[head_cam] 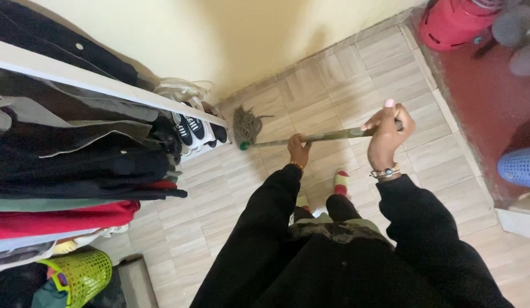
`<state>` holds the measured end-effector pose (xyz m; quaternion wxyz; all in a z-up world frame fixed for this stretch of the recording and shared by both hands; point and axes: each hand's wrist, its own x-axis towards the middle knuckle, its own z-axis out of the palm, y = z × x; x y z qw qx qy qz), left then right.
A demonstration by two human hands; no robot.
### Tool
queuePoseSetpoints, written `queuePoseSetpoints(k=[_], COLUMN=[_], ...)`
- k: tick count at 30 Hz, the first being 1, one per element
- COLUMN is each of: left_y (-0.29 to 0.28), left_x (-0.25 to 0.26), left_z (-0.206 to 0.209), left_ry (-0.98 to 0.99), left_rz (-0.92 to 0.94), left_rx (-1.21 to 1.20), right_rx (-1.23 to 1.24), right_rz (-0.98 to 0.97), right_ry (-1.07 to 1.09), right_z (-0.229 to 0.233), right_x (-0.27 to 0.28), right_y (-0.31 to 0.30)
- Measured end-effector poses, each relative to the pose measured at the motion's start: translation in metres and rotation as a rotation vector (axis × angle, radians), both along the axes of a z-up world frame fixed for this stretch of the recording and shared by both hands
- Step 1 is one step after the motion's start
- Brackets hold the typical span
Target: The person mops the floor using a mop, frequently dipping the mop head into a blue bucket of water and wringing it out before continuing to mop various sections of the room.
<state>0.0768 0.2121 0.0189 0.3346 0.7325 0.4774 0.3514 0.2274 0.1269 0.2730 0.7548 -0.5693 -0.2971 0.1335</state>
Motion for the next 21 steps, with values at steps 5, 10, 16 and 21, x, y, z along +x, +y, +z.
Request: queuePoseSetpoints(k=[5,10,16,21], left_y=[0.005,0.013,0.025,0.04], left_x=[0.014,0.026,0.075,0.115], left_z=[0.009,0.019,0.024,0.019], left_ry=[-0.021,-0.116,-0.171,-0.253], left_rz=[0.214,0.302,0.373,0.419], left_rx=[0.089,0.115,0.085,0.054], right_rx=[0.134,0.095,0.075,0.024], right_rz=[0.28,0.537,0.74,0.885], right_ry=[0.254,0.299,0.265,0.158], right_z=[0.01,0.025,0.056,0.074], right_x=[-0.017,-0.005,0.033,0.054], right_y=[0.026,0.035,0.063,0.074])
